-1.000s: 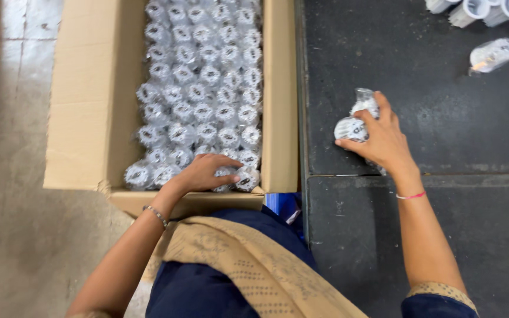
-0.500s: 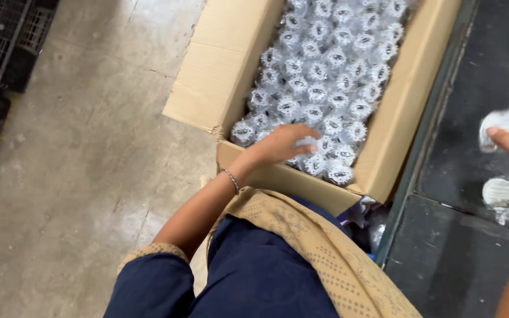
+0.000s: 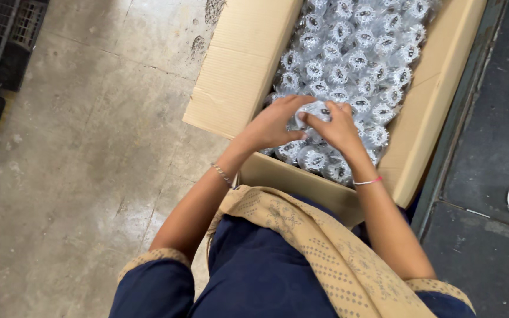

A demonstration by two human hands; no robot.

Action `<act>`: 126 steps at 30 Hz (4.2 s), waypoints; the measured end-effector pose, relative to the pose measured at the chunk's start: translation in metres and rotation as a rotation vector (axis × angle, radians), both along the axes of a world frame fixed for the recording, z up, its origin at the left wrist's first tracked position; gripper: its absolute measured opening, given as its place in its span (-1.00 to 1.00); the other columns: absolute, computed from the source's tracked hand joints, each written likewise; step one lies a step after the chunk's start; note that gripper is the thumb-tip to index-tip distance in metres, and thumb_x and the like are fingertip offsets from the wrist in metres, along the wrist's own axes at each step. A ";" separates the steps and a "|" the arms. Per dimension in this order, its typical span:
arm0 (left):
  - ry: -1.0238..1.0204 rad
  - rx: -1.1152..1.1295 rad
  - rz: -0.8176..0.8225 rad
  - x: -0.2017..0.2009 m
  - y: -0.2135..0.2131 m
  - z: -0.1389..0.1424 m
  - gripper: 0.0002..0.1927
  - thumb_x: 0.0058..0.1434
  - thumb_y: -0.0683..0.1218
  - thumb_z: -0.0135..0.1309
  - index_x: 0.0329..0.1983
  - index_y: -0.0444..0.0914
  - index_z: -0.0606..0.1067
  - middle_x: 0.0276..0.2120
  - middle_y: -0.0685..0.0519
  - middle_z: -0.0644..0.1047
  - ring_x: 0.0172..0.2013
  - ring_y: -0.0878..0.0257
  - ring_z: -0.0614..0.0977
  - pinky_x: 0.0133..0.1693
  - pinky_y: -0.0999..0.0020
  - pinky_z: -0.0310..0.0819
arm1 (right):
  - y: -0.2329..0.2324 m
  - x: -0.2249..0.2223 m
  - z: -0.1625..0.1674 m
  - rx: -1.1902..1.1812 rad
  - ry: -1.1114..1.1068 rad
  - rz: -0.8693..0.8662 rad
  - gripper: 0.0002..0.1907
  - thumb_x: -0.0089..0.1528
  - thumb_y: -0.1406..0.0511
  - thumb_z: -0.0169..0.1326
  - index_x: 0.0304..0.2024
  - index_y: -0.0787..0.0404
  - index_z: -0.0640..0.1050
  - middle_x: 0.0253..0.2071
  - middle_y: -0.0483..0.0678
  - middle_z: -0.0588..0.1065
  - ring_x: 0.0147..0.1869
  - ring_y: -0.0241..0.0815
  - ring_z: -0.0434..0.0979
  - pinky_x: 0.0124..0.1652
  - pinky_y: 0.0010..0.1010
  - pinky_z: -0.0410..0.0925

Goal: The person packs plastic-wrapped light bulb components into a large cardboard box, arranging them in tight rows and pressing them down to fit more. They occasionally pick up additional wrapped components from the adjacent workbench and place them into the box, continuing to fill and arrange the layers.

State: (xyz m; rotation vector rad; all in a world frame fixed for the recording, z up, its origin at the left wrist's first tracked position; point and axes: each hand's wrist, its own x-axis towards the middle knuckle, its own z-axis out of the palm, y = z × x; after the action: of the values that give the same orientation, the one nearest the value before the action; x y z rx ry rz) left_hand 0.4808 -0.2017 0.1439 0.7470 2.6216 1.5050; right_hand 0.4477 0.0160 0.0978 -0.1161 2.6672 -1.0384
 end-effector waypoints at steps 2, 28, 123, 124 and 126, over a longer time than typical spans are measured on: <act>0.102 -0.124 0.002 -0.006 0.006 -0.010 -0.22 -0.02 -0.13 0.37 0.30 -0.23 0.34 0.12 -0.15 0.50 0.12 -0.16 0.49 0.12 0.01 0.40 | -0.013 0.002 -0.007 -0.004 -0.018 0.016 -0.05 0.09 -0.18 0.26 0.24 0.40 0.44 0.16 0.39 0.33 0.26 0.25 0.38 0.21 -0.17 0.29; 0.253 -0.769 -0.120 -0.038 -0.021 -0.073 -0.41 -0.06 -0.31 0.22 0.11 -0.25 0.42 -0.02 -0.11 0.53 0.05 -0.11 0.54 -0.12 0.17 0.57 | -0.044 0.043 0.006 0.075 0.206 0.149 -0.43 0.21 0.35 0.21 0.28 0.02 0.42 -0.02 0.16 0.44 -0.05 0.23 0.54 -0.13 -0.04 0.40; -0.145 -0.951 0.278 0.000 0.080 -0.064 -0.23 0.16 0.37 -0.03 0.45 0.18 0.19 0.37 0.11 0.24 0.35 0.10 0.17 0.22 -0.59 -0.31 | 0.480 -0.448 0.023 0.412 0.243 -0.414 -0.11 0.03 -0.23 0.28 0.31 -0.03 0.48 0.57 0.26 -0.11 0.55 0.65 -0.20 0.27 0.39 0.14; -0.132 -0.951 0.280 -0.002 0.078 -0.067 -0.23 0.15 0.38 -0.03 0.45 0.18 0.19 0.36 0.10 0.24 0.37 0.07 0.16 0.20 -0.60 -0.32 | 0.481 -0.450 0.019 0.386 0.277 -0.434 -0.15 0.05 -0.22 0.26 0.30 -0.04 0.50 0.59 0.27 -0.11 0.56 0.66 -0.19 0.27 0.35 0.18; -0.102 -0.939 0.295 -0.004 0.077 -0.073 -0.21 0.12 0.39 -0.01 0.43 0.19 0.20 0.35 0.10 0.24 0.39 0.03 0.15 0.17 -0.62 -0.33 | 0.484 -0.459 0.016 0.414 0.244 -0.432 -0.12 0.03 -0.25 0.26 0.29 -0.02 0.51 0.57 0.28 -0.08 0.54 0.70 -0.17 0.30 0.34 0.17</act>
State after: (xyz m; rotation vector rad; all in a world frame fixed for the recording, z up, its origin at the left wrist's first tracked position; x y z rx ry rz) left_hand 0.4772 -0.1250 0.0708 0.1847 2.9443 0.1777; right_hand -0.0110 0.5002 0.1136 0.4630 3.1521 -0.5742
